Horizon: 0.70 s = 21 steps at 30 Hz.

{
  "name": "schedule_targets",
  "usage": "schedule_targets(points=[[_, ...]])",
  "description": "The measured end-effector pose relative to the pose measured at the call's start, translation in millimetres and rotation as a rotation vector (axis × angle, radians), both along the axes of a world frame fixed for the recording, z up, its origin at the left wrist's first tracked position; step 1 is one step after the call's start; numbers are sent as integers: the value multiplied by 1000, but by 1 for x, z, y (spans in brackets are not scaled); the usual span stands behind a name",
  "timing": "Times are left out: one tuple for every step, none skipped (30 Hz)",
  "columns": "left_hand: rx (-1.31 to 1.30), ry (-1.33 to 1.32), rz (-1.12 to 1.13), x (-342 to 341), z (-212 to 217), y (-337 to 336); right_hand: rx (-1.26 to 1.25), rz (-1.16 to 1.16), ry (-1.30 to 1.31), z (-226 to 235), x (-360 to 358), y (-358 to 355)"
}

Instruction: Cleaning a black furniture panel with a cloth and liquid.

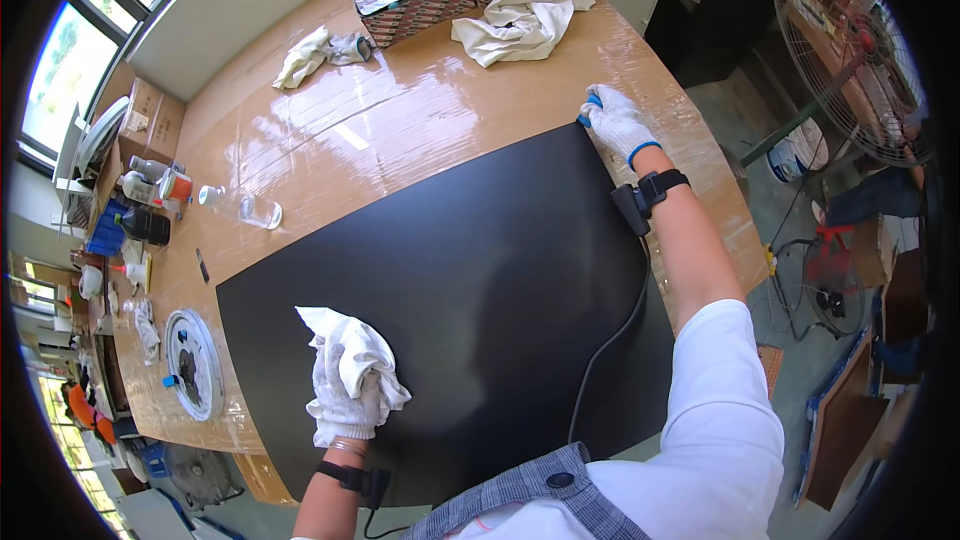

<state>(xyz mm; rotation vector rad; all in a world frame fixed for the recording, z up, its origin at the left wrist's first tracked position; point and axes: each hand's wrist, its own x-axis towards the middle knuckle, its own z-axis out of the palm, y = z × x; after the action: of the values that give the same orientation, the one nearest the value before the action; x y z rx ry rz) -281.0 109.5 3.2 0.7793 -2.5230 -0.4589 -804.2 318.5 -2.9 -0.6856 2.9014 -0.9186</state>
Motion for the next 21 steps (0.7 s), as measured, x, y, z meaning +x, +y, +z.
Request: schedule_targets(points=[[-1,-1,-1,0,0,-1,3,5,-18,-2,1,-1],[6,-12,0,0,0,-1,6,11,-35,-4,1,-2],[14,-23,1,-1,1,-2,6,10,-35,-4,0,1],[14,-24,1,-2,3,-1,76,54,-79,-1,-1,5],[51,-15,10,-3,6,1,147,98,-123,1,-1,7],[87,-6,21,-4,7,2,147,99,-124,1,0,8],[88,-5,22,-3,5,1,91,51,-136,8,6,8],[15,26,-4,-1,3,-1,34,5,-147,11,10,8],[-58,56,-29,0,1,-1,35,6,-147,5,6,4],[-55,57,-34,-2,2,-1,-42,-27,-130,0,3,0],[-51,42,-44,-5,5,-1,-119,-60,-112,-5,0,-1],[-47,28,-55,-8,5,0,-116,-66,-111,-9,-3,3],[-47,25,-55,-7,6,0,-99,-59,-109,-9,0,1],[-28,28,-45,-7,6,1,-81,-53,-107,-7,3,1],[-8,32,-35,-6,6,1,-81,-55,-108,-5,5,5],[-9,31,-36,-6,6,1,14,-3,-185,-1,7,11],[16,34,-24,-5,5,1,108,50,-260,3,10,16],[42,37,-11,-4,5,2,108,50,-261,6,14,21],[45,38,-15,-3,5,2,142,59,-264,13,22,28],[14,3,-11,-2,5,2,176,68,-267,16,25,33],[-18,-31,-8,0,5,2,179,65,-265,16,26,33]])
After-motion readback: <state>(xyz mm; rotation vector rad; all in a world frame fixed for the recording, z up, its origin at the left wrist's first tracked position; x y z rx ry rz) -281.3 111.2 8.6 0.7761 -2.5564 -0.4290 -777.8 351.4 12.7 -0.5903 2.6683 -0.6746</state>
